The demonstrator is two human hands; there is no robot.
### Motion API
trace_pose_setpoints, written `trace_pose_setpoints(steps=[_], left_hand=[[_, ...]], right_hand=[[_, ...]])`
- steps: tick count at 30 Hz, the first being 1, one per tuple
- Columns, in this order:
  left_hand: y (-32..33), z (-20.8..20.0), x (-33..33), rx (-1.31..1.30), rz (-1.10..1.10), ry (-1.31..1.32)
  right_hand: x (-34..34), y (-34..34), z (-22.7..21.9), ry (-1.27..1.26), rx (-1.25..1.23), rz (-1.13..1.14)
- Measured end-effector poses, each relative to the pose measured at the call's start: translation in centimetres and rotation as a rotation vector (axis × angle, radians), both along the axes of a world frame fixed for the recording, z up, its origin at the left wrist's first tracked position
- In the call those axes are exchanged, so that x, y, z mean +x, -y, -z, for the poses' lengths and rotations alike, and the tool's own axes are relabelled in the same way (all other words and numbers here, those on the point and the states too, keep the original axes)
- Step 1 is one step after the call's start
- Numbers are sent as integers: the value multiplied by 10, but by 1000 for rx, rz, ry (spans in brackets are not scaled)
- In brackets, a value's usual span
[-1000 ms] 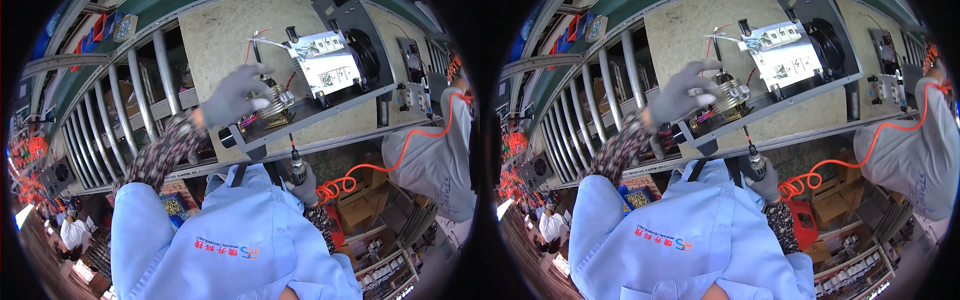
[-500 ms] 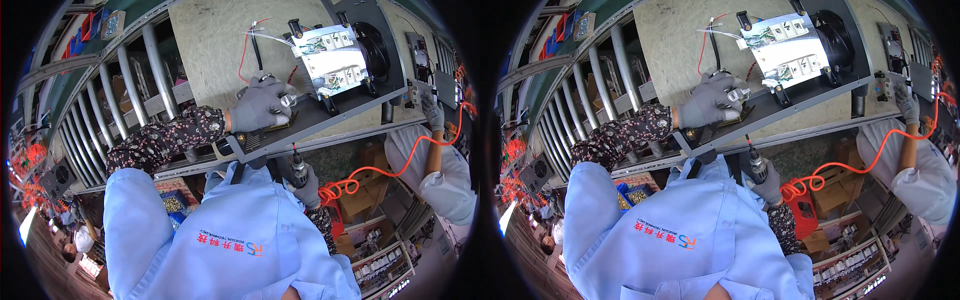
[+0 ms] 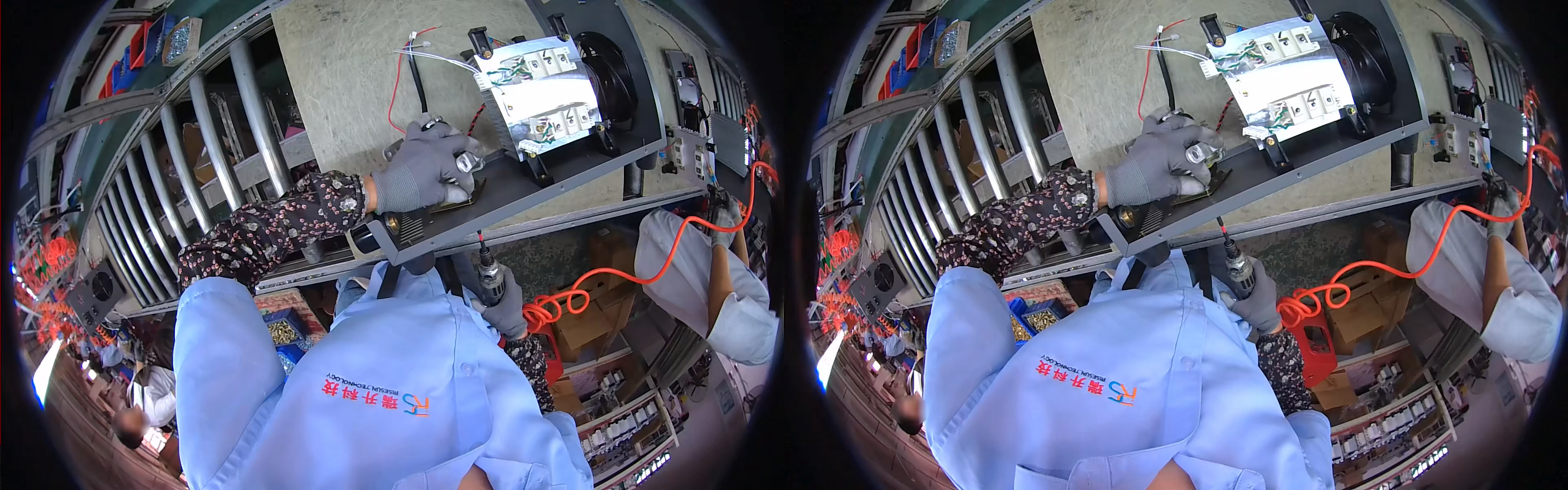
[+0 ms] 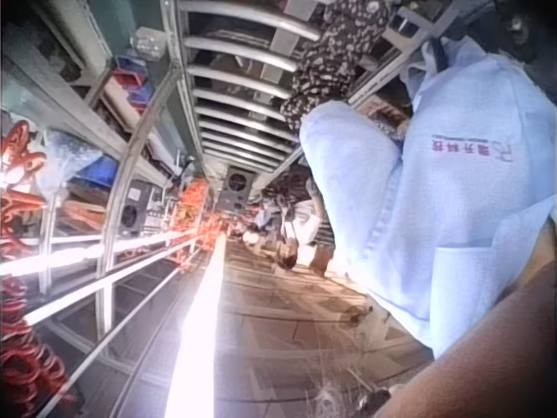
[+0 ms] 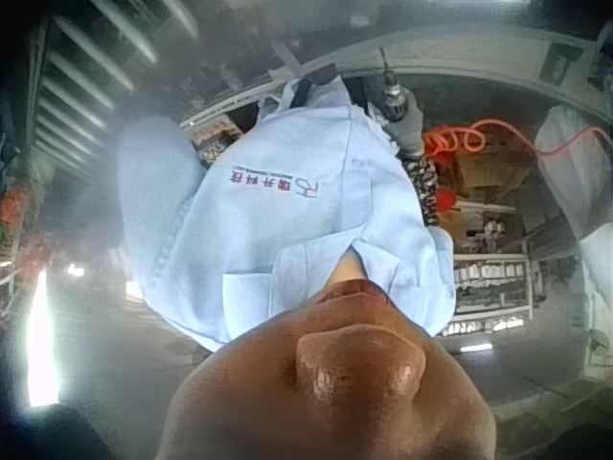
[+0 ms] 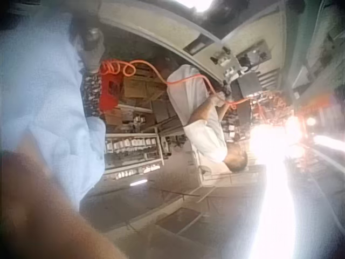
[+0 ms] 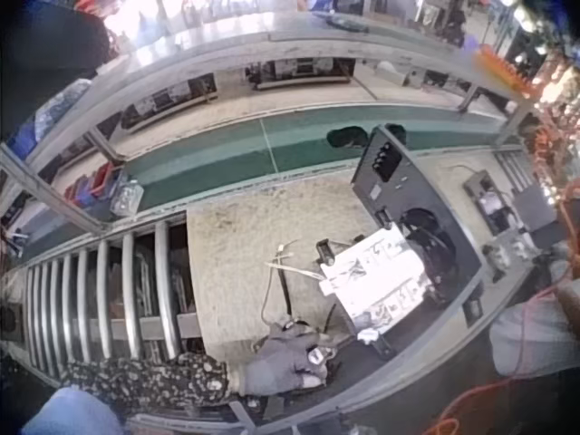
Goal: The person uses a pneumatic screwdriver to fasten screws into a metal chassis containing electronic components. They retrieve screws from a tray, align them with holes on the chassis, and drive them in. The person also handles a heat sink and wires during the assembly process.
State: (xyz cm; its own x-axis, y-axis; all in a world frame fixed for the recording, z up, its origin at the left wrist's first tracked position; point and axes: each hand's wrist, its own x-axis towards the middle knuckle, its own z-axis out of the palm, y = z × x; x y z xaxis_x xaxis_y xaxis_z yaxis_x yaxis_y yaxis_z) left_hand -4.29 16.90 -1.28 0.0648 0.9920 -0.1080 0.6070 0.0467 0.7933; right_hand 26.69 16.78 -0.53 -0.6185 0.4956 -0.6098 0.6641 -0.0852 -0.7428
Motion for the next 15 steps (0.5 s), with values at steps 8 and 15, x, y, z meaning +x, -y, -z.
trace_pose_setpoints(steps=[8,15], left_hand=[[-3,-2,0,14,24,-14],[-2,-2,0,50,29,-36]], right_hand=[[1,-2,-5,-6,-38,20],[10,-8,-5,-39,-188,11]])
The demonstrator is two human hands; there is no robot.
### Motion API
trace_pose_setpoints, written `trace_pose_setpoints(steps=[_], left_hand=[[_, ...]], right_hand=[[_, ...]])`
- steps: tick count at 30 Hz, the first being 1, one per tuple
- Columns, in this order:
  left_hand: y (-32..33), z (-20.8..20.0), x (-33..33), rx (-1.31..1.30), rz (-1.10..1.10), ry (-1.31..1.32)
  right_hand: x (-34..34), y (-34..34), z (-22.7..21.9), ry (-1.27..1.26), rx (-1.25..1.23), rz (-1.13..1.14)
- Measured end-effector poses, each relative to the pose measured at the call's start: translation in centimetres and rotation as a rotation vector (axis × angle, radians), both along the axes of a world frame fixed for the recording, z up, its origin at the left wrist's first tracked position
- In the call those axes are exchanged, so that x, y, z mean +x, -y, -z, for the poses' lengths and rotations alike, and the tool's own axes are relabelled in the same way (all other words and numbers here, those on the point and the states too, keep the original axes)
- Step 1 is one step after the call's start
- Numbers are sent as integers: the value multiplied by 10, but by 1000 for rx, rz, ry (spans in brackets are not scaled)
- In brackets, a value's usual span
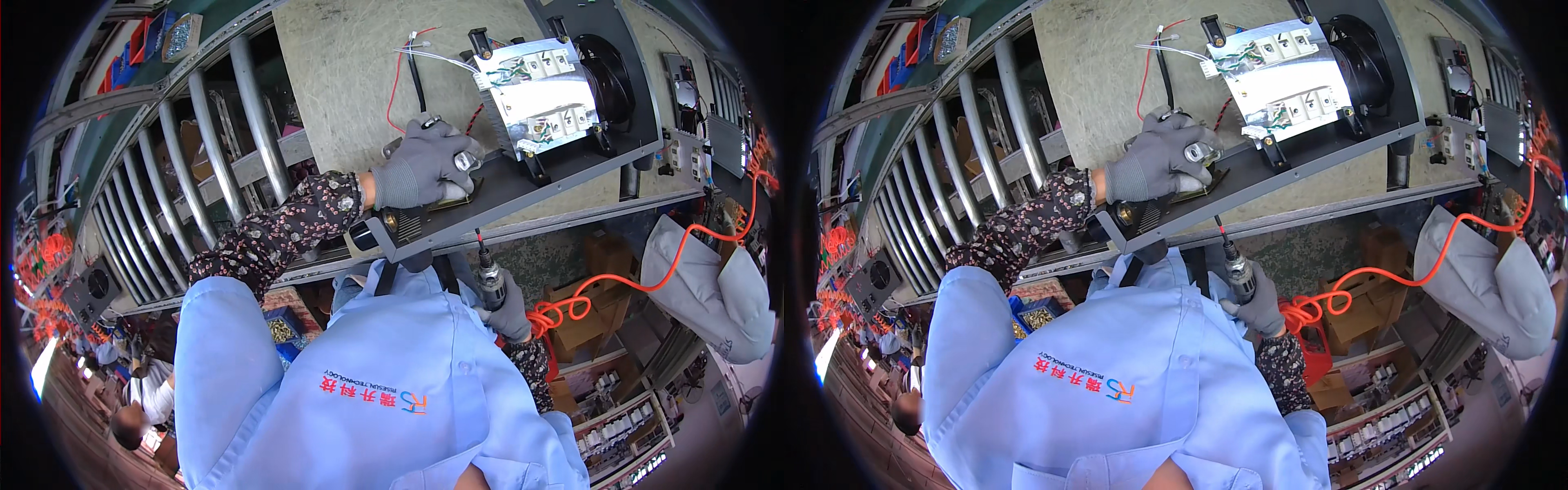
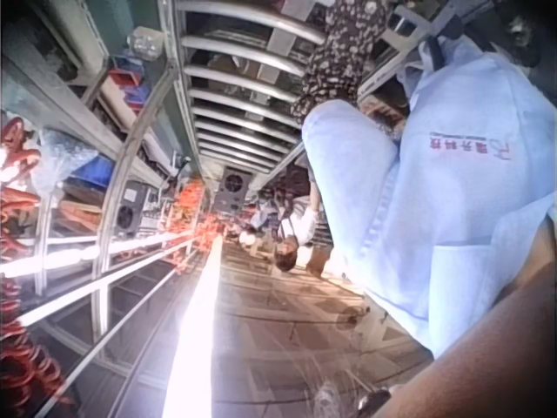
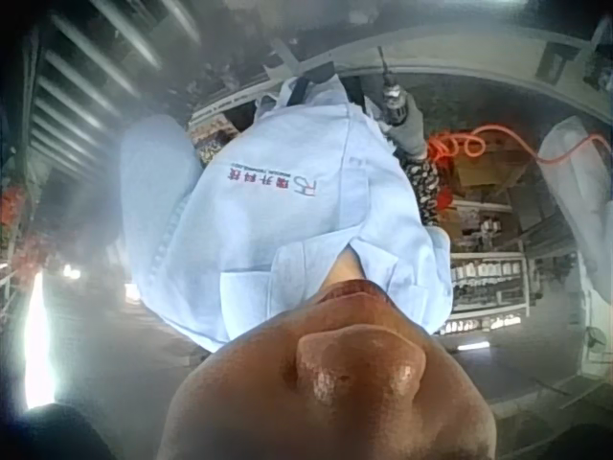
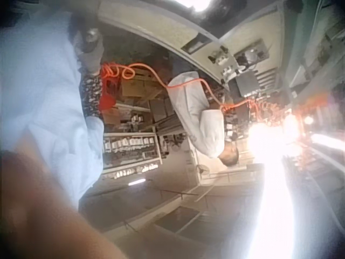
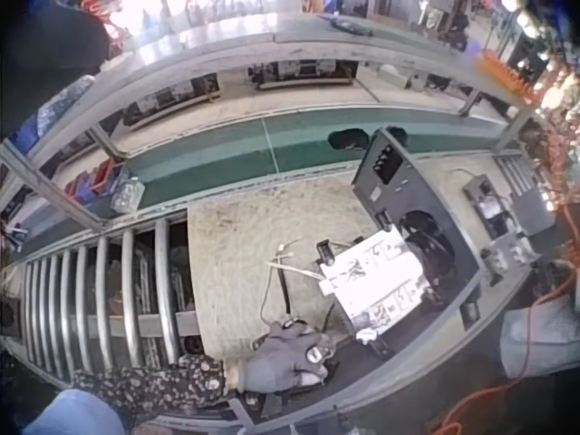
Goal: The person uses a pneumatic screwdriver to fasten screws into a metal chassis containing electronic components. They retrieve screws from a tray, align them with holes on the chassis, and drive them in. The person also handles a heat sink and wires during the assembly process.
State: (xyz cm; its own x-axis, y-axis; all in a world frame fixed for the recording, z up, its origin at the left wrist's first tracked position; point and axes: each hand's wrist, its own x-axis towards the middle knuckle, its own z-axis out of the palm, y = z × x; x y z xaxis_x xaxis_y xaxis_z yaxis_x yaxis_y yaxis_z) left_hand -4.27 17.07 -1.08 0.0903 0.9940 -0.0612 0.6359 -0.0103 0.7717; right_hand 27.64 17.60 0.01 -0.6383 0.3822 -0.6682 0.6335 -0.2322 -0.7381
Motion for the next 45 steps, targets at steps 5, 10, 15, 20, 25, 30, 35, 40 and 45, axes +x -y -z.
trace_pose_setpoints(steps=[5,10,15,20,25,30,35,40,45], left_hand=[[-2,0,0,-41,12,15],[-1,4,0,6,-1,1],[-2,3,1,18,-17,3],[-1,4,-1,34,-25,10],[-3,2,-1,2,1,-22],[-3,1,-2,-30,12,-33],[-4,1,-2,-21,7,-45],[-4,-1,-2,-29,7,-22],[-3,-2,-3,-39,15,-21]], right_hand=[[1,3,3,-44,-59,35],[-2,0,-2,-44,-92,43],[-2,-1,-5,-36,-116,45],[-5,-6,-13,-6,-147,29],[-9,-10,-17,-25,-63,-8],[-7,-13,-16,-26,-50,-17],[-4,-12,-15,-62,-45,12],[-4,-16,-16,0,-83,-9],[-3,-19,-18,25,-76,-37]])
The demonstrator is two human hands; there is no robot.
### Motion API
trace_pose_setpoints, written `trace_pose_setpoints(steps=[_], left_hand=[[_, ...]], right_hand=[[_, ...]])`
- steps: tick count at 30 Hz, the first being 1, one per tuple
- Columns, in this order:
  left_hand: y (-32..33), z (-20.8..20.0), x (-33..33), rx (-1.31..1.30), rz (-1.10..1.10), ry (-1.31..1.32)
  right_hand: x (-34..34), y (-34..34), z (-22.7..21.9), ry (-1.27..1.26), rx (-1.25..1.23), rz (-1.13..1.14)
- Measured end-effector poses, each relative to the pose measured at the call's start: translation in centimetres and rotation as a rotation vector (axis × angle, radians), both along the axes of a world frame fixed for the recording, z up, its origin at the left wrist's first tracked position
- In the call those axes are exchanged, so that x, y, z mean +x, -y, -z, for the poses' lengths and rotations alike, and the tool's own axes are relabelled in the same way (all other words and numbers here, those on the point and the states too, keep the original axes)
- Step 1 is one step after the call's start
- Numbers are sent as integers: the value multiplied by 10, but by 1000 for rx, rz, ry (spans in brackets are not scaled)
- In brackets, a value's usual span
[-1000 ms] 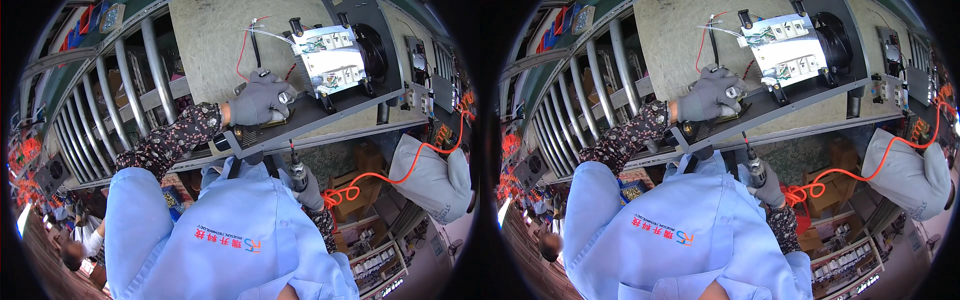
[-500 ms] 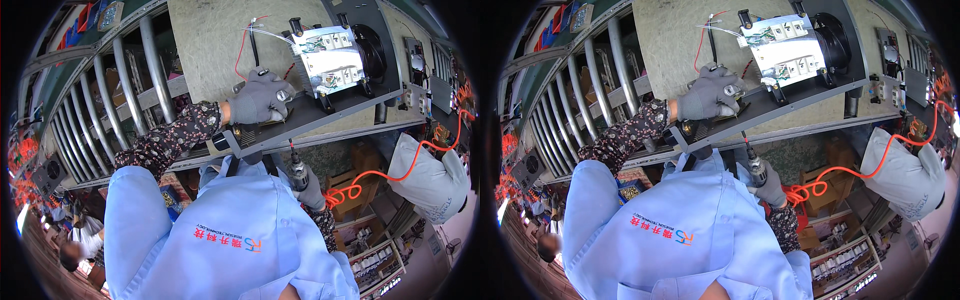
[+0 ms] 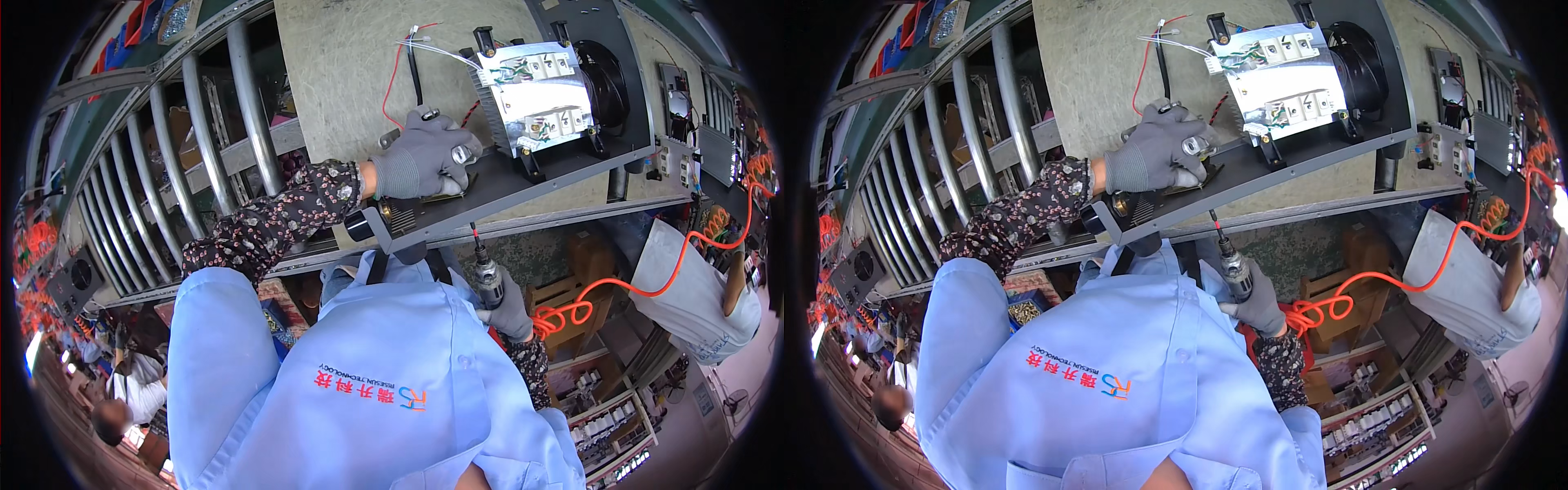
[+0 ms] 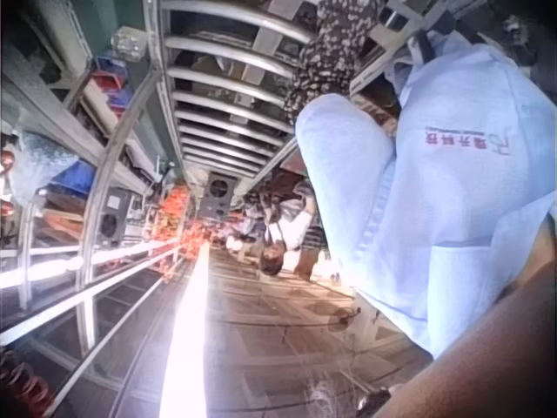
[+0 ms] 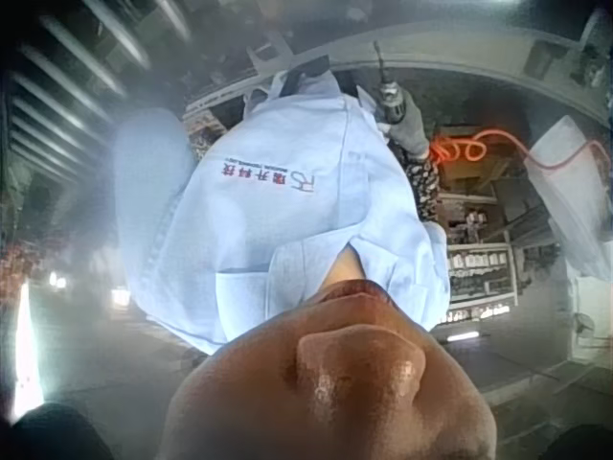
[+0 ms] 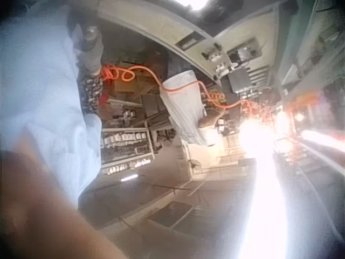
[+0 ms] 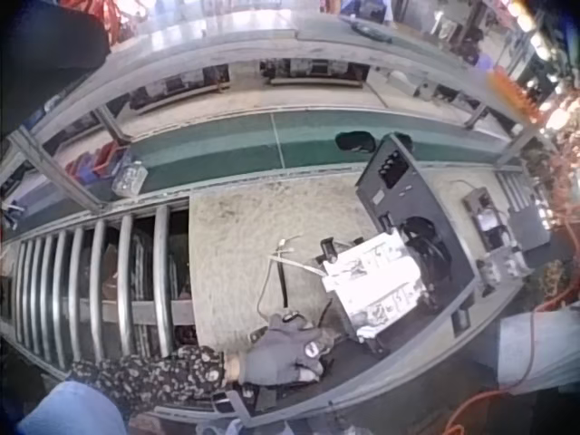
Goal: The person uses a pneumatic screwdriver to fasten screws into a metal chassis containing electronic components. They retrieve screws from a tray, align them with holes on the chassis, and drive them in. The person also handles a heat sink and wires during the assembly process.
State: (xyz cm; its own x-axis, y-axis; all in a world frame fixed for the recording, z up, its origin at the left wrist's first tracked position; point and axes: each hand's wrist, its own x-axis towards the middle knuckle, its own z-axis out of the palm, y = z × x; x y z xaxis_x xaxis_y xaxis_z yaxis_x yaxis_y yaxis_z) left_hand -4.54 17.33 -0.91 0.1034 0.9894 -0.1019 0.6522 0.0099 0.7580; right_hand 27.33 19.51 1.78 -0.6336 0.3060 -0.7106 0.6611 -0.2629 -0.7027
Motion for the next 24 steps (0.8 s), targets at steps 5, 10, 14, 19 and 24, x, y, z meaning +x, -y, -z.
trace_pose_setpoints(steps=[5,10,14,19,24], left_hand=[[-3,-4,-3,-45,37,28],[7,-34,-35,43,-63,71],[32,-105,31,-17,-219,370],[60,27,126,-265,-244,88],[42,104,124,-336,-454,-295]], right_hand=[[-5,-7,-6,39,82,-54],[5,-14,-7,73,180,-112],[32,-1,11,60,92,98],[35,13,17,-3,144,212],[28,27,10,38,168,216]])
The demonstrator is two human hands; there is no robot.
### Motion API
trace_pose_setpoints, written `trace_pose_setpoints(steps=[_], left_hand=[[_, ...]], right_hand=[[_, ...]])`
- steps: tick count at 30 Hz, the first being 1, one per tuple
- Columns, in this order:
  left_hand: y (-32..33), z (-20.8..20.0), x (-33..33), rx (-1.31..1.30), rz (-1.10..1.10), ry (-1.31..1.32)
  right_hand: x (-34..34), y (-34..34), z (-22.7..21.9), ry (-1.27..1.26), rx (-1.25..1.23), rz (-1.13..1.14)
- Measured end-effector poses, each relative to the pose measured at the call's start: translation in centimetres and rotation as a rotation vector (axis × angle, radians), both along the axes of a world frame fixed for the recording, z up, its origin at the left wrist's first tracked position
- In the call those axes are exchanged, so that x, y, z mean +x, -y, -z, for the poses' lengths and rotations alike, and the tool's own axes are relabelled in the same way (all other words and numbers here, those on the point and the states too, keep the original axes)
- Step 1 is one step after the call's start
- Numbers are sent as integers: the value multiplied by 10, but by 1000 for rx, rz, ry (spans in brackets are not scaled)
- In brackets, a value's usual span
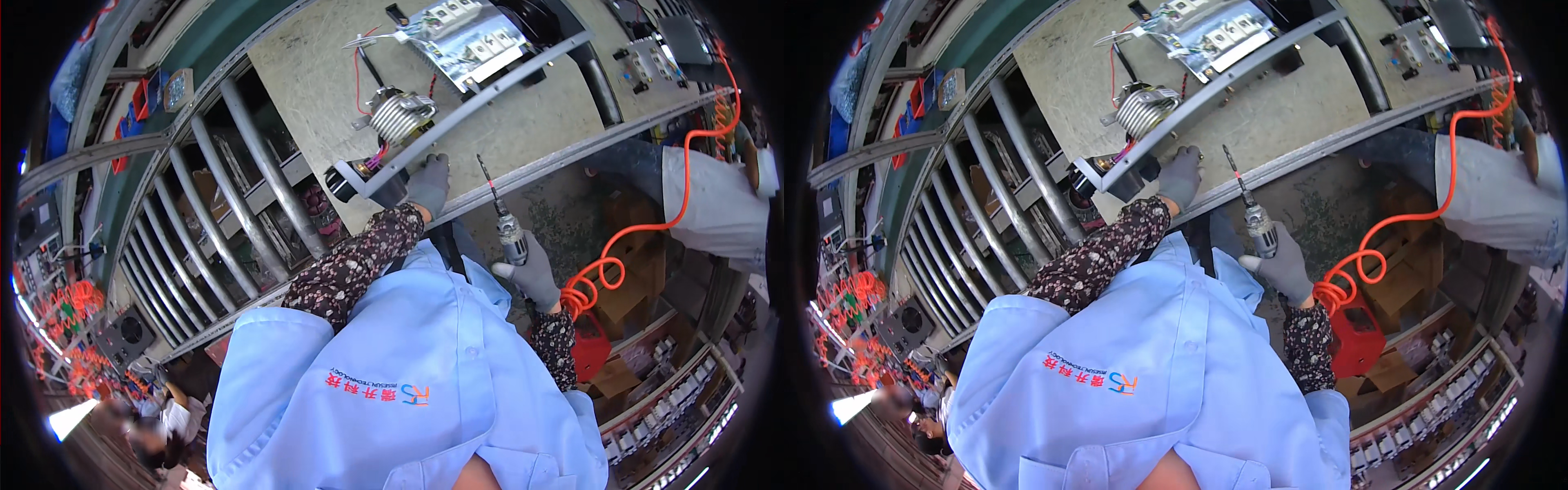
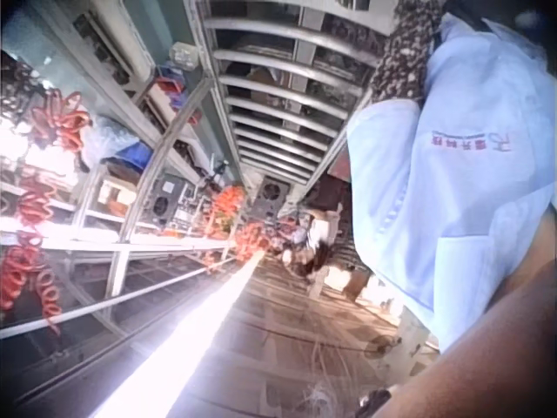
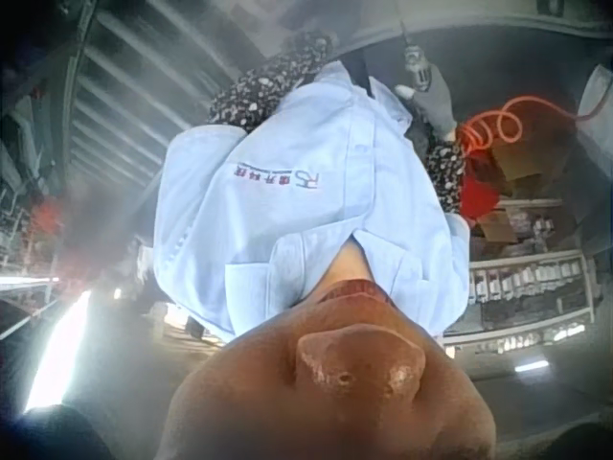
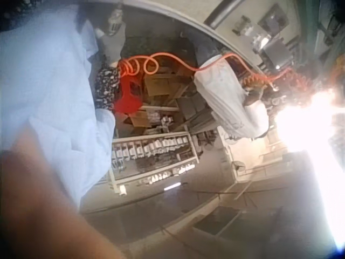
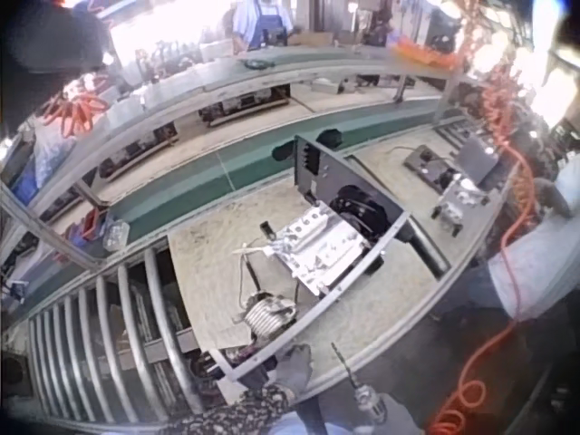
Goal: The person uses a pneumatic screwdriver to fasten screws into a metal chassis containing electronic components. They retrieve screws from a tray, align them with holes on the chassis, and drive them in. The person also handles a heat sink and wires during the assembly process.
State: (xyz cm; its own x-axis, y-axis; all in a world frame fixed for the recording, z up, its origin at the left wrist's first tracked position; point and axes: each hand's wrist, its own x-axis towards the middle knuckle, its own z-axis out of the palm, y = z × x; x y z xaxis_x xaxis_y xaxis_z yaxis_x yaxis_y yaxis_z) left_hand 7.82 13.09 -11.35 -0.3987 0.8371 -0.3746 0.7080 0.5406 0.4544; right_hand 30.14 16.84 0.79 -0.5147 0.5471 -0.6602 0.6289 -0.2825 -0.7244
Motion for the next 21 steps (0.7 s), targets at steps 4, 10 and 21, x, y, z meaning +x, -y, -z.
trace_pose_setpoints(steps=[4,10,21], left_hand=[[-7,-2,-4,-14,115,-80],[-1,-36,-12,380,-494,899],[3,-78,-21,506,-620,1520]], right_hand=[[0,10,-2,45,46,-20],[-6,16,-21,94,88,-82],[-9,12,-17,-61,83,-147]])
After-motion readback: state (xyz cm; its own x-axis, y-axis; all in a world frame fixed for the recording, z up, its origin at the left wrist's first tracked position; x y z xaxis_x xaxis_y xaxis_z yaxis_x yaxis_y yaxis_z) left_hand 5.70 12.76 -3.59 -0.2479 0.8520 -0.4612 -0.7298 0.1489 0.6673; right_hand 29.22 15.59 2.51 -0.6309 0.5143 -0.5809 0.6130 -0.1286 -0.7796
